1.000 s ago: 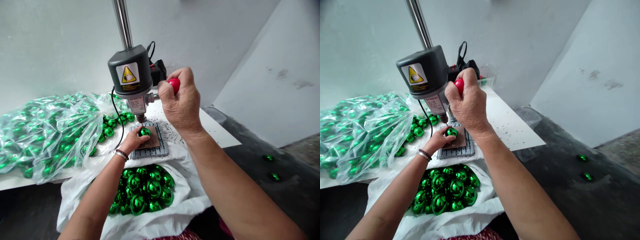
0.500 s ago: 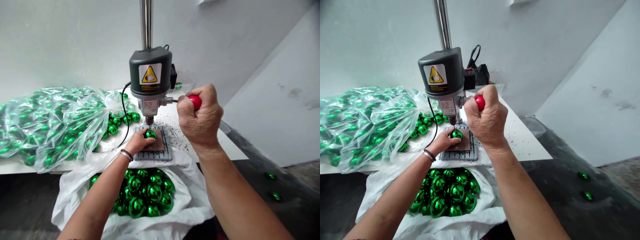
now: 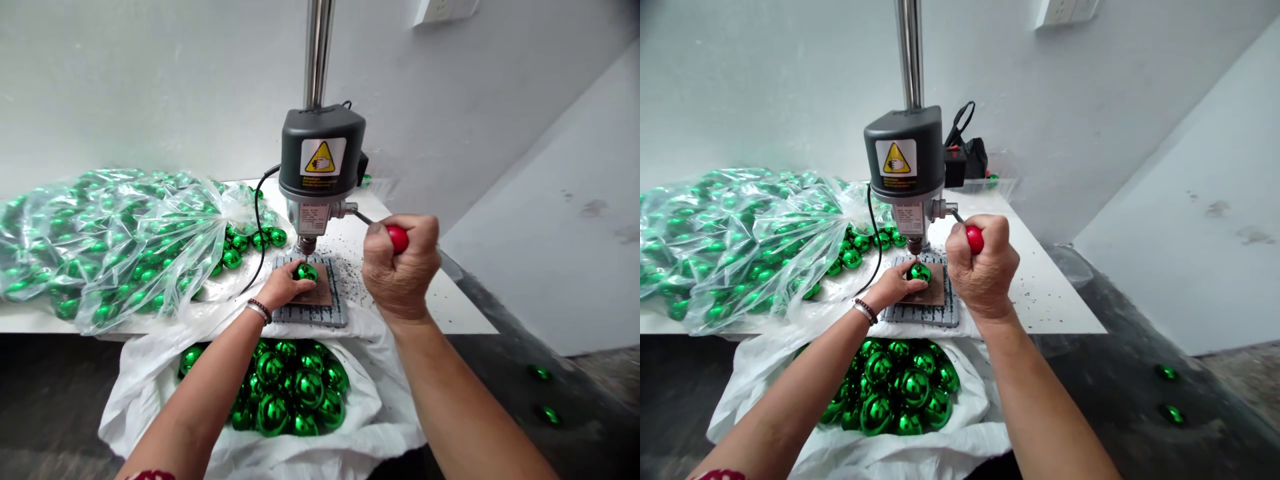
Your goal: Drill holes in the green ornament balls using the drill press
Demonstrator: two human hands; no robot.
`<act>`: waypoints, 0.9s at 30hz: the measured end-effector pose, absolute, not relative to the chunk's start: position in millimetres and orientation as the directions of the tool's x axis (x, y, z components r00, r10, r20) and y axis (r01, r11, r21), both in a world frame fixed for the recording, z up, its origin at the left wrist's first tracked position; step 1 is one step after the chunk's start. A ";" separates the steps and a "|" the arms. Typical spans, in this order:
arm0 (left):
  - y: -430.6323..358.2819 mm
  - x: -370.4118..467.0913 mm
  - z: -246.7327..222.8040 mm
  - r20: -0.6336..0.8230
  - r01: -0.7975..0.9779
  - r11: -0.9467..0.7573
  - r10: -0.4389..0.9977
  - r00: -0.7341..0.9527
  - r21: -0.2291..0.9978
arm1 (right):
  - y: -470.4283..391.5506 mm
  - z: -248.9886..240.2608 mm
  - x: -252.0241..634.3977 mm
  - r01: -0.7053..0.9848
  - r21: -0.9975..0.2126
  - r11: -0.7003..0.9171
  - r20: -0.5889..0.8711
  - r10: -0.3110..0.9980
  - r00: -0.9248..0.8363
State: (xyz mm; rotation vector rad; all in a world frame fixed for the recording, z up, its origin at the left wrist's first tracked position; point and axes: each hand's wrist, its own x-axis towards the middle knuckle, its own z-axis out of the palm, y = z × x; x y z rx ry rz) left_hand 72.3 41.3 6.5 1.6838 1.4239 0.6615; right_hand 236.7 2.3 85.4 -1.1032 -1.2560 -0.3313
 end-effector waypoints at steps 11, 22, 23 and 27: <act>42.1 72.0 6.3 -0.093 0.535 -0.034 0.974 0.209 0.844 | -1.7 55.8 229.2 0.729 -0.443 0.522 0.896 0.265 0.356; 15.8 25.3 8.7 -0.028 0.430 -0.166 0.912 0.410 0.887 | 38.0 135.8 239.4 0.654 -0.610 0.447 0.789 0.421 0.447; 10.3 10.4 11.7 -0.056 0.407 -0.155 0.886 0.461 0.900 | 37.6 135.5 239.2 0.642 -0.628 0.440 0.775 0.435 0.459; -0.2 -43.1 17.8 -0.146 0.443 -0.098 0.863 0.484 0.891 | 39.7 133.1 237.9 0.622 -0.670 0.406 0.740 0.434 0.514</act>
